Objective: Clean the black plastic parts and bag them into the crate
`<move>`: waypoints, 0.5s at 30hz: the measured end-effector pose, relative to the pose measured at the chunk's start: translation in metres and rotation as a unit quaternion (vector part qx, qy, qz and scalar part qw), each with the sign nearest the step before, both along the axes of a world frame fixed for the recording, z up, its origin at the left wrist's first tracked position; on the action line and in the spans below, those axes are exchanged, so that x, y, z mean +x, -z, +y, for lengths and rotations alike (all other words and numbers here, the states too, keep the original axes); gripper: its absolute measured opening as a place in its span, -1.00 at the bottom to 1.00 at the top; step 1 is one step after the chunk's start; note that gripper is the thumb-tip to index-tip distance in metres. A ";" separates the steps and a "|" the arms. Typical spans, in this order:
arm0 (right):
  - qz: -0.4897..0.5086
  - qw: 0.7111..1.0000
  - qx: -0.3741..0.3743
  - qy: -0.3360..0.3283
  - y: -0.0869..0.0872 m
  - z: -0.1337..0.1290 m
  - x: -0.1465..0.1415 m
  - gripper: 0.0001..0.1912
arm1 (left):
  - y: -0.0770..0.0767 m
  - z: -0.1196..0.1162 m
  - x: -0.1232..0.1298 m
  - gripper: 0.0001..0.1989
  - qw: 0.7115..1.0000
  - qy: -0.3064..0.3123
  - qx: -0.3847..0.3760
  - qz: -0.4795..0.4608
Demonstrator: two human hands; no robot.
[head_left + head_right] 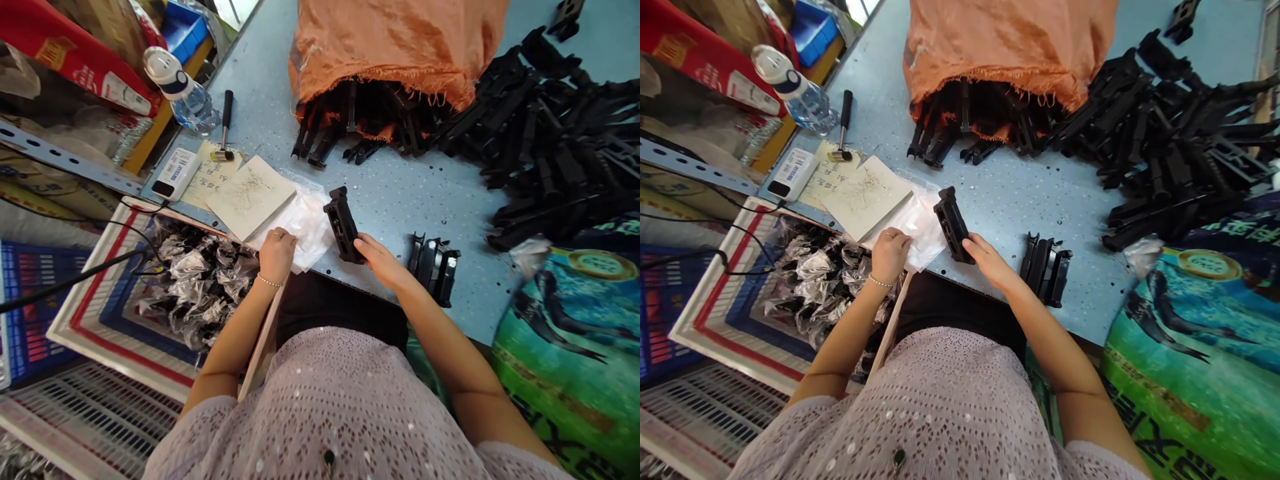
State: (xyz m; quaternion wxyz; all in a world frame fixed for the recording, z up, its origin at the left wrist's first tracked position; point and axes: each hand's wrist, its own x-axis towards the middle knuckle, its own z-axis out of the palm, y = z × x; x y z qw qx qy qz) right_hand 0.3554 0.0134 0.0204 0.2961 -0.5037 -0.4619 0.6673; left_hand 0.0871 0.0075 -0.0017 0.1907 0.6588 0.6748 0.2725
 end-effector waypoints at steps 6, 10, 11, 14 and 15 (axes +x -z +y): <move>0.278 0.951 -0.134 0.014 -0.007 0.016 -0.054 -0.59 | 0.005 0.027 -0.037 -0.80 0.936 -0.080 -0.131 -0.318; 0.223 0.968 -0.120 0.003 0.004 0.031 -0.098 -0.64 | -0.006 0.024 -0.044 -0.97 0.967 -0.038 -0.064 -0.242; 0.178 0.979 -0.099 0.017 0.008 0.032 -0.101 -0.67 | -0.009 0.022 -0.047 -0.89 0.983 -0.015 -0.038 -0.178; 0.119 0.992 -0.034 0.025 0.014 0.024 -0.092 -0.71 | -0.019 0.020 -0.059 -0.66 0.999 0.046 0.004 -0.007; 0.125 0.992 -0.030 0.000 0.014 0.019 -0.086 -0.71 | -0.021 0.020 -0.063 -0.60 0.998 0.057 0.010 0.014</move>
